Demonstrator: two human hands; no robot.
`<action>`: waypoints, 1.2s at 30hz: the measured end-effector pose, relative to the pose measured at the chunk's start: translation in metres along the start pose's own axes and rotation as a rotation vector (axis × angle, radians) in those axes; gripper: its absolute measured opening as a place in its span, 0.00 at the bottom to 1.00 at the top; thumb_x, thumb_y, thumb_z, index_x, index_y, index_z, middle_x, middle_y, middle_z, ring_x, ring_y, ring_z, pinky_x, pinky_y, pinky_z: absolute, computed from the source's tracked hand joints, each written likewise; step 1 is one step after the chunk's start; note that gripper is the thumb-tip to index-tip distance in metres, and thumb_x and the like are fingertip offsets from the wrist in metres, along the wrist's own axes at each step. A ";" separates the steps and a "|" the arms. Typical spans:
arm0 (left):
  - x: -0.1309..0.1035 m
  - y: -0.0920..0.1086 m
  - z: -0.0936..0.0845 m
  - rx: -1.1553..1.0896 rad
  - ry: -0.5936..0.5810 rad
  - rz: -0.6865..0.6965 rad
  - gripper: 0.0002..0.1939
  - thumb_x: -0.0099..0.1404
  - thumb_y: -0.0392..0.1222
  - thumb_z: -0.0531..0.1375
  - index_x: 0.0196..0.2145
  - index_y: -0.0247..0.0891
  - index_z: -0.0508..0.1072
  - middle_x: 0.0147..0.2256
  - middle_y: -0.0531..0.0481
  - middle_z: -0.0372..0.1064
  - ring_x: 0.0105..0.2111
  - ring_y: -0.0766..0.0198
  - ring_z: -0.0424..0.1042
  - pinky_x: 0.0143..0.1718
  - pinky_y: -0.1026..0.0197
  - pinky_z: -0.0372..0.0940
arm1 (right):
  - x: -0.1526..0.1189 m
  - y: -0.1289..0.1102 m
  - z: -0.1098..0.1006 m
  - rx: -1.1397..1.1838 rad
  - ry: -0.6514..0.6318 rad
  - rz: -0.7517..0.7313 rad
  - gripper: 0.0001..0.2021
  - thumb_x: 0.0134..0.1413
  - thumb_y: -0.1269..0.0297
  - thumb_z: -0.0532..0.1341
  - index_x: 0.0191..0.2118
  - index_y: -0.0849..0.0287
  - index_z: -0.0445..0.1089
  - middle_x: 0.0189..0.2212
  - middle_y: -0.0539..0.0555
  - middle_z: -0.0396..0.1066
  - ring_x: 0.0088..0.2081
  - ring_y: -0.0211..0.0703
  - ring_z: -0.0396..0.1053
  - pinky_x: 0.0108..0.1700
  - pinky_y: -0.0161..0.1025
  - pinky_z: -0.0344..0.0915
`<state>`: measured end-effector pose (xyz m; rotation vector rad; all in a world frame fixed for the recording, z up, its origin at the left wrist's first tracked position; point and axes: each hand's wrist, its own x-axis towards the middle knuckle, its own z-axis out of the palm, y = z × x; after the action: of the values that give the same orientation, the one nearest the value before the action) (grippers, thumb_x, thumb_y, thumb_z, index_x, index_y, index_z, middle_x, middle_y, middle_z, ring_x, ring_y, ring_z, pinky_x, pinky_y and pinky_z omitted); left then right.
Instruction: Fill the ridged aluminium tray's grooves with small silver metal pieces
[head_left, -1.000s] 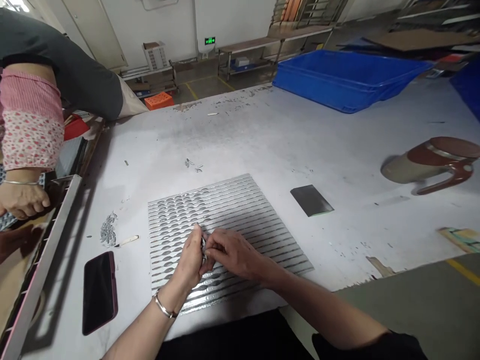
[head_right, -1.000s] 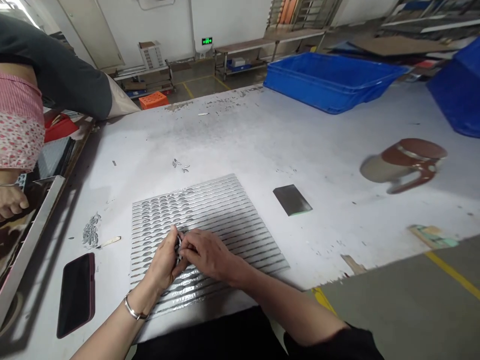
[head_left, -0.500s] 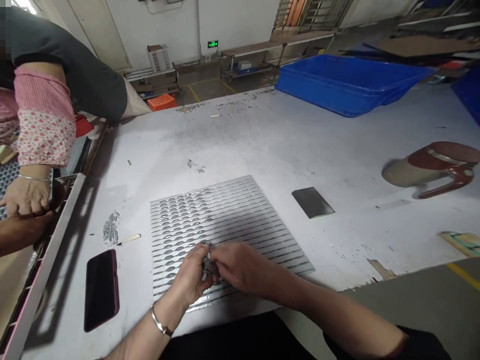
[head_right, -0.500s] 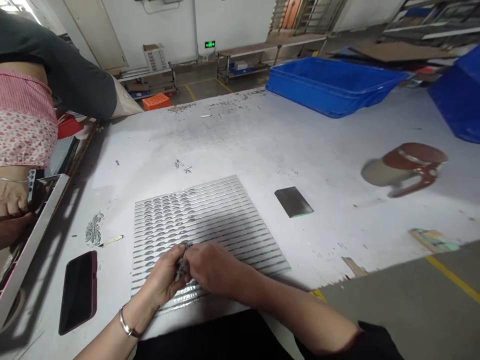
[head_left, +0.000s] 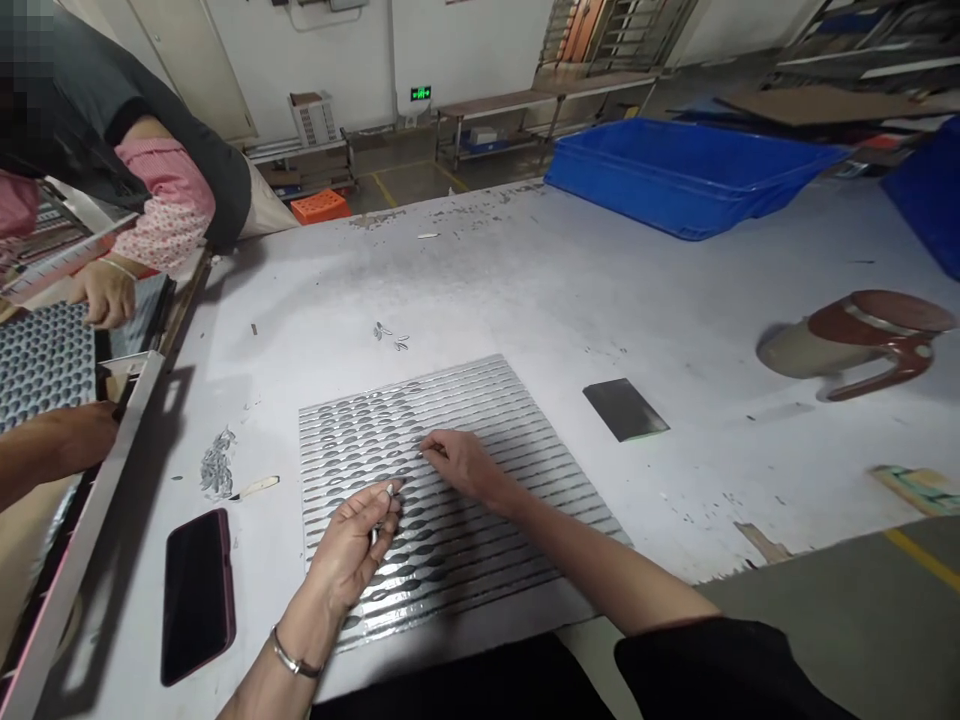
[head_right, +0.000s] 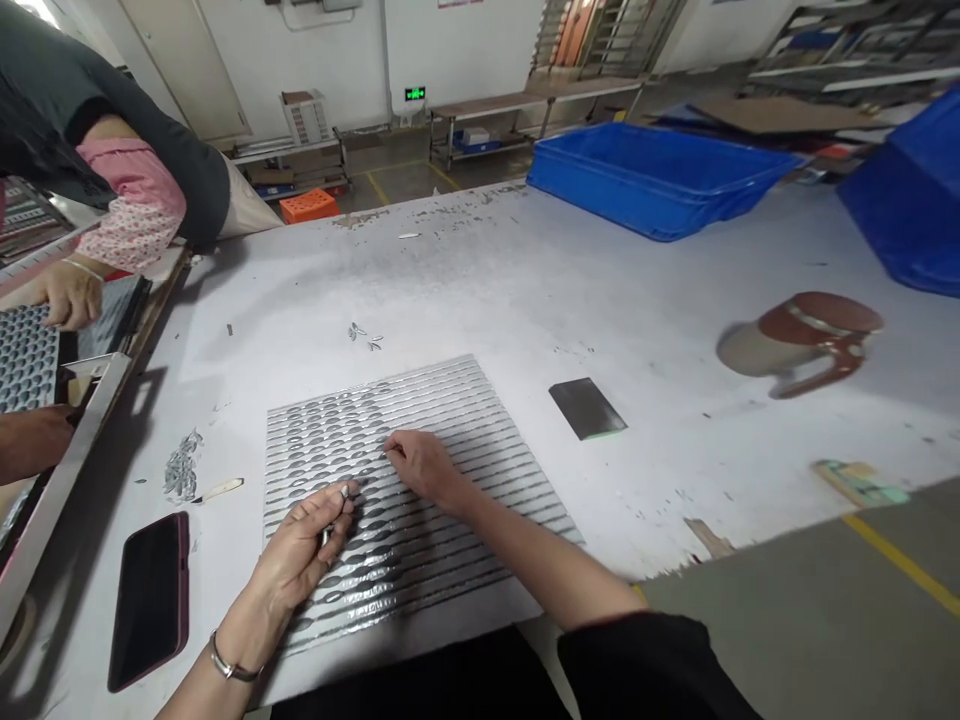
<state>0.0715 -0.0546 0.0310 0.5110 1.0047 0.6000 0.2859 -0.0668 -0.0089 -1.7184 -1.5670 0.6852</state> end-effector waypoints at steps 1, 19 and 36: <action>0.002 0.000 0.001 -0.001 -0.005 0.004 0.20 0.48 0.39 0.77 0.37 0.29 0.79 0.28 0.47 0.72 0.21 0.75 0.63 0.14 0.75 0.49 | 0.001 0.000 -0.001 -0.039 0.000 -0.022 0.08 0.58 0.73 0.58 0.34 0.59 0.75 0.30 0.53 0.76 0.35 0.44 0.72 0.39 0.38 0.65; -0.009 -0.017 0.029 0.030 -0.017 -0.124 0.16 0.56 0.45 0.73 0.32 0.30 0.75 0.27 0.49 0.69 0.18 0.77 0.61 0.13 0.75 0.48 | -0.056 -0.027 -0.025 0.190 -0.015 -0.119 0.07 0.63 0.62 0.60 0.34 0.56 0.72 0.28 0.50 0.74 0.30 0.40 0.69 0.35 0.36 0.63; -0.006 -0.011 0.008 0.023 0.034 -0.025 0.21 0.47 0.40 0.77 0.35 0.29 0.76 0.25 0.51 0.70 0.19 0.76 0.60 0.13 0.74 0.46 | -0.022 -0.014 0.002 -0.094 0.072 0.159 0.05 0.59 0.67 0.60 0.41 0.60 0.68 0.22 0.47 0.67 0.24 0.39 0.65 0.29 0.34 0.57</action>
<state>0.0785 -0.0672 0.0309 0.5092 1.0500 0.5776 0.2726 -0.0882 -0.0005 -1.9315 -1.4448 0.6287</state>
